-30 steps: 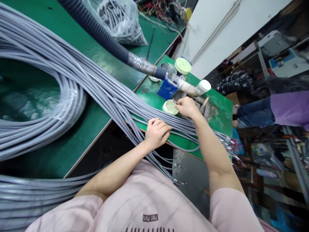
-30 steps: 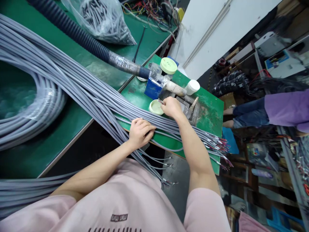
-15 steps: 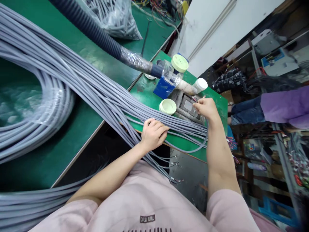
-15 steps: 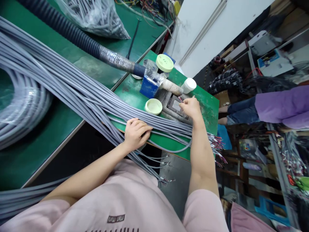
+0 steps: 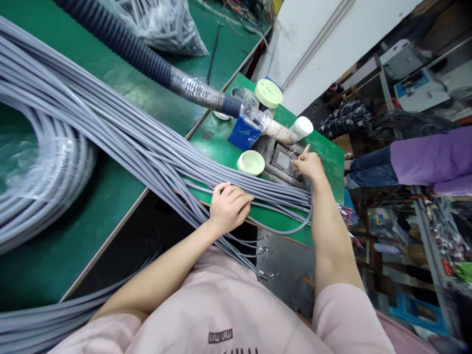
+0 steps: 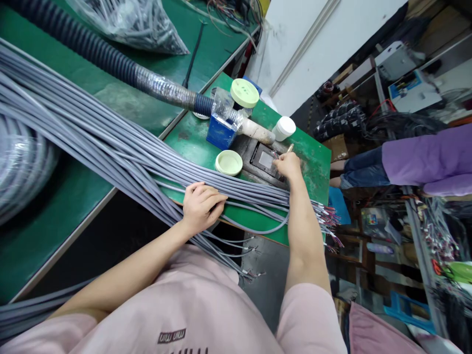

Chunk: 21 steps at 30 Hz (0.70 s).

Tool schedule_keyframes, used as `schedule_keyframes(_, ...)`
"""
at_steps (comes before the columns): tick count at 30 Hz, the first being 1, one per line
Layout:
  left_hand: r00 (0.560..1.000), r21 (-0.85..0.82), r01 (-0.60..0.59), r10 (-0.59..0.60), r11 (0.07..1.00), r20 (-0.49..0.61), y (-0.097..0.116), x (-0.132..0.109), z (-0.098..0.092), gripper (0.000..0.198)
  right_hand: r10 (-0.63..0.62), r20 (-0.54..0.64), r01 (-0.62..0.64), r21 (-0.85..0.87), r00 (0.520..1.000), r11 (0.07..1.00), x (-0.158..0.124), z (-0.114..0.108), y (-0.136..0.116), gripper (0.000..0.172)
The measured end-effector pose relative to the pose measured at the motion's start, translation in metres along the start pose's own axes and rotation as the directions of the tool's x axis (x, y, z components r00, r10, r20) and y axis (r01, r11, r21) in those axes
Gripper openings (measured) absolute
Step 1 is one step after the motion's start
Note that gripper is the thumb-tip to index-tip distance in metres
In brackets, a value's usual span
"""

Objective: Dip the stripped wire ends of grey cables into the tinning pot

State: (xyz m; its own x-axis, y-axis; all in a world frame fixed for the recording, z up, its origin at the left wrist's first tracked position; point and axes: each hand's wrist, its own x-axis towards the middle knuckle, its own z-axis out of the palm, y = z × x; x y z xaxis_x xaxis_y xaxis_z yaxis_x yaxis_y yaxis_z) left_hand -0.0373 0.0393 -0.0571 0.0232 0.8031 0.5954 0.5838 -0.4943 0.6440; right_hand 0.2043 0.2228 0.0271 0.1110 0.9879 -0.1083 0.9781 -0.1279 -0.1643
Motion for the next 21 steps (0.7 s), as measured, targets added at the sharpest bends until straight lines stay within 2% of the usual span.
schedule_keyframes(8, 1.0, -0.037, -0.008, 0.008, 0.999, -0.015, -0.001, 0.0, 0.001, 0.015, 0.016, 0.034, -0.016, 0.004, 0.999, 1.0, 0.003, 0.005, -0.002, 0.021)
schedule_keyframes(12, 1.0, -0.019, -0.023, 0.023, 1.0, -0.021, -0.001, -0.001, 0.0, 0.015, -0.008, 0.012, 0.006, 0.111, 1.0, 0.994, -0.004, -0.002, -0.001, 0.023)
schedule_keyframes(15, 1.0, 0.003, -0.021, 0.021, 1.0, -0.017, -0.001, 0.0, 0.0, 0.015, -0.049, -0.006, 0.048, 0.299, 0.999, 0.953, -0.023, -0.014, -0.003, 0.027)
schedule_keyframes(18, 0.995, 0.026, -0.073, 0.074, 0.997, -0.06, 0.0, 0.0, 0.0, 0.015, -0.111, -0.006, 0.1, 0.485, 0.994, 0.869, -0.053, -0.029, -0.008, 0.028)
schedule_keyframes(21, 0.992, 0.043, -0.096, 0.099, 0.994, -0.077, 0.0, 0.001, 0.0, 0.014, -0.19, -0.019, 0.167, 0.576, 0.982, 0.8, -0.086, -0.041, -0.014, 0.028)
